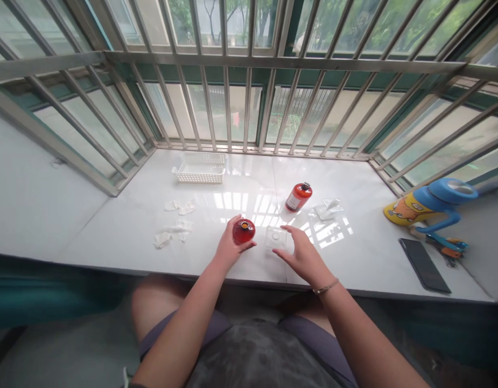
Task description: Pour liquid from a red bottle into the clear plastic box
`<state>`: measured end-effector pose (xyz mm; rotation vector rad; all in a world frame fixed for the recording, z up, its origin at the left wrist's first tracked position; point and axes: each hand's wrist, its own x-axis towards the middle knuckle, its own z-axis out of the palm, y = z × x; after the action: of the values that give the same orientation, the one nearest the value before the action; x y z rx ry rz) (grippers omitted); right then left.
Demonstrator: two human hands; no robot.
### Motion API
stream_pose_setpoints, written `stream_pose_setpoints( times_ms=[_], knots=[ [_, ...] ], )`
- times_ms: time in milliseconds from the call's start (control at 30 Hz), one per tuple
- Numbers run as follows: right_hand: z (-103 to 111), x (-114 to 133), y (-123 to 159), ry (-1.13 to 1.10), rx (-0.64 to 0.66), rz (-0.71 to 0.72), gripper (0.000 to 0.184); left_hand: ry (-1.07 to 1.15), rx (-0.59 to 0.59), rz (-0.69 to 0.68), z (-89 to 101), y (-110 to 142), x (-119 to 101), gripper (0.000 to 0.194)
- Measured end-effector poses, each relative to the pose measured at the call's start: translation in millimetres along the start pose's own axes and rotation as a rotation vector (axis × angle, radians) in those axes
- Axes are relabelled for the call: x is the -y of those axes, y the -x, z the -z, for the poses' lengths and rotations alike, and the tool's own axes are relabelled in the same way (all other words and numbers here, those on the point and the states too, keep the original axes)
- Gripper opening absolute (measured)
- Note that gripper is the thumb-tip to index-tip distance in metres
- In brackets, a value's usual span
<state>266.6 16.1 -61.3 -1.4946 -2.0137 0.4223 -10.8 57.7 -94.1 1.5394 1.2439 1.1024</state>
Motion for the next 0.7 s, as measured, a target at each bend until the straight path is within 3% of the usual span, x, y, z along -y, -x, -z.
stream_pose_setpoints(
  times_ms=[100,167,300,367,433,500,600,700],
  knots=[
    [-10.1,-10.2,7.5,0.016,0.006,-0.019,0.067,-0.143,-0.132,-0.068,2.4,10.9,-3.0,0.114],
    [-13.4,-15.4,10.0,0.067,0.013,-0.016,0.066,-0.249,-0.250,-0.152,3.9,31.4,-8.7,0.108],
    [-12.5,-21.2,16.1,0.188,-0.020,0.044,0.070,-0.401,-0.331,-0.333,5.4,96.4,-20.1,0.053],
    [-8.7,-24.6,22.7,0.222,-0.066,0.068,0.077,-0.446,-0.190,-0.379,7.4,131.0,-20.1,0.024],
    [-4.2,-31.2,32.3,0.235,-0.121,0.060,0.075,-0.484,-0.002,-0.381,13.0,161.5,-14.6,0.021],
    [-0.9,-41.9,44.2,0.255,-0.179,0.000,0.064,-0.541,0.108,-0.358,23.4,186.5,-4.0,0.023],
    [0.4,-61.7,61.0,0.319,-0.216,-0.156,0.054,-0.672,0.210,-0.272,46.5,216.3,19.6,0.018],
    [-0.9,-77.7,69.0,0.342,-0.181,-0.259,0.051,-0.808,0.210,-0.143,69.5,240.8,48.2,0.012]
  ],
)
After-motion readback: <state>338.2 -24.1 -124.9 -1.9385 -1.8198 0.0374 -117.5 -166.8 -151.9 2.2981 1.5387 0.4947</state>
